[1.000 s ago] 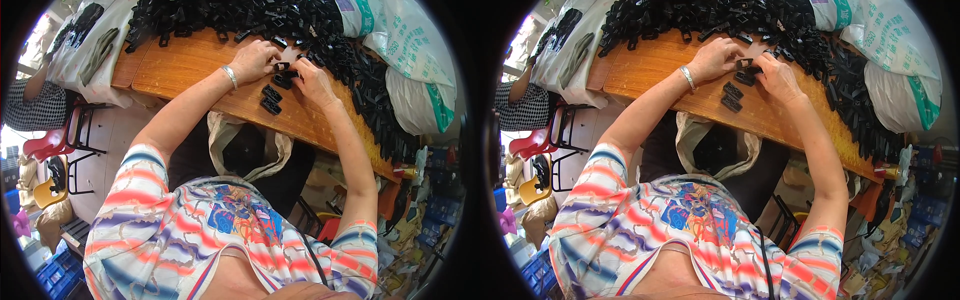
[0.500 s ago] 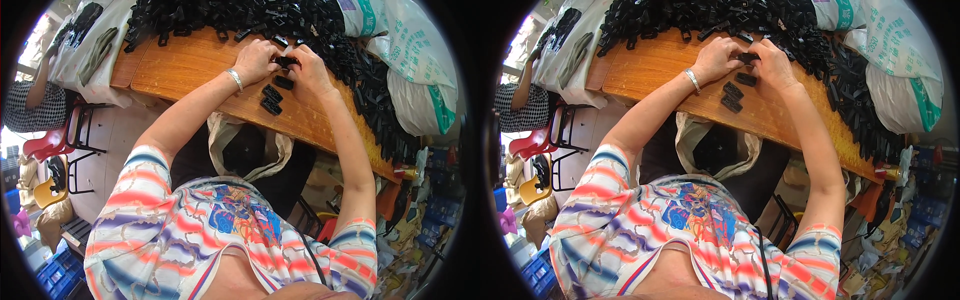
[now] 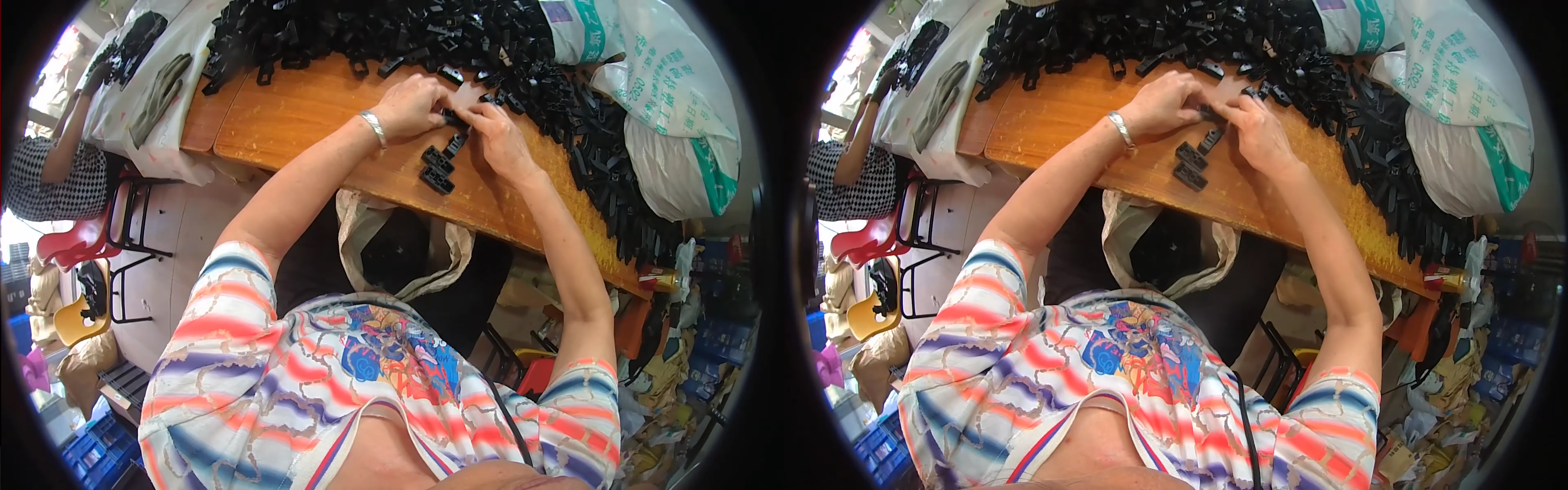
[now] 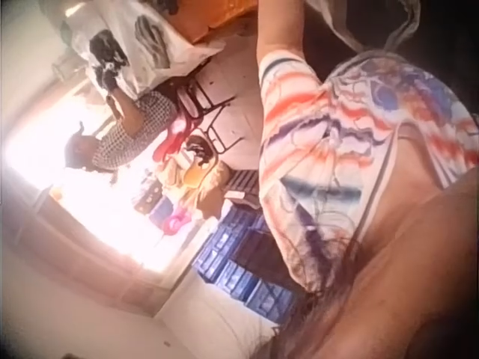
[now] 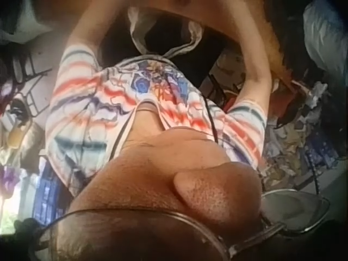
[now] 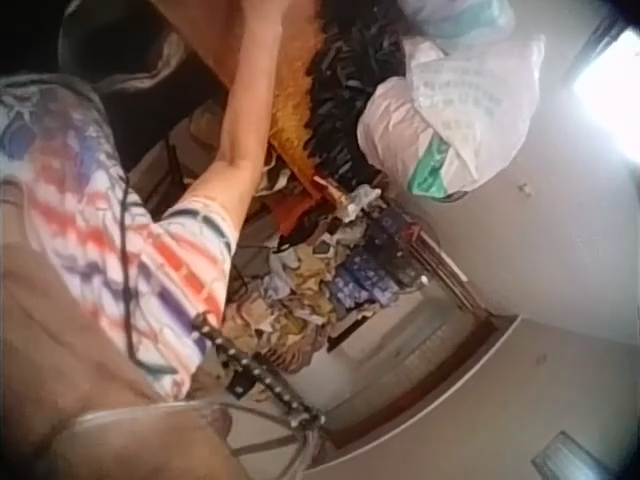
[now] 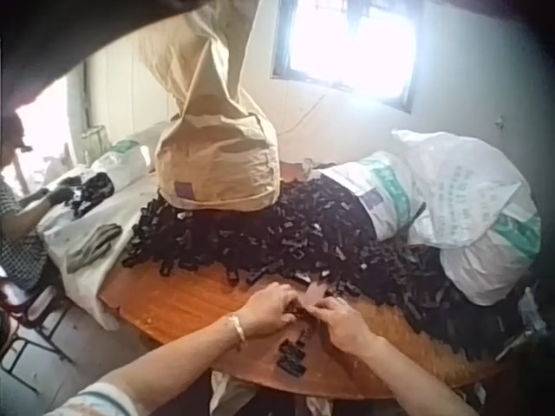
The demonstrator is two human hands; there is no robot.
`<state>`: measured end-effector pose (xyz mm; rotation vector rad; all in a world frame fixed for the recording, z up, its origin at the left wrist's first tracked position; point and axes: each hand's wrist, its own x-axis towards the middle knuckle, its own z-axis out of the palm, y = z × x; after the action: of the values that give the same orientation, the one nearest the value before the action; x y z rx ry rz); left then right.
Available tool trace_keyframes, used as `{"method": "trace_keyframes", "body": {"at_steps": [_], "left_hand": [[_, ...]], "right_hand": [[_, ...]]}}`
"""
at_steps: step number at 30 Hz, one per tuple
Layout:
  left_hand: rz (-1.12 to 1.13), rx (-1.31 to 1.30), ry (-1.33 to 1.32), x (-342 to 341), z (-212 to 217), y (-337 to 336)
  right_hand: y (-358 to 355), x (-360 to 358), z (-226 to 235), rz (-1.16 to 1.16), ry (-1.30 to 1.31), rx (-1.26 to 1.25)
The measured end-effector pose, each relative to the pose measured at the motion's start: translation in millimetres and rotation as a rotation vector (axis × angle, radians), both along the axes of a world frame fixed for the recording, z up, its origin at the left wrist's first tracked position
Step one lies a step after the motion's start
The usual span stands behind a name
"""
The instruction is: Assembling small black plastic buckle or clip components at a manufacturing workbench.
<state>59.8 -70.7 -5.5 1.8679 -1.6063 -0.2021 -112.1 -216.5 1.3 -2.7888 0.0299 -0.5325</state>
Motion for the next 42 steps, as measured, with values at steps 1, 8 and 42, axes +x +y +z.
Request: {"method": "trace_keyframes", "body": {"at_steps": [1,8,42], "left_hand": [[-0.103,0.085,0.102,4,4,4],[0.204,-0.07,-0.343,20,9,-39],[0.258,-0.236,0.006,6,-15,13]], "right_hand": [[3,-6,-1,0.011,0.029,0.037],[-21,6,12,-0.381,-0.097,0.012],[3,30,19,-0.406,0.302,0.056]]}}
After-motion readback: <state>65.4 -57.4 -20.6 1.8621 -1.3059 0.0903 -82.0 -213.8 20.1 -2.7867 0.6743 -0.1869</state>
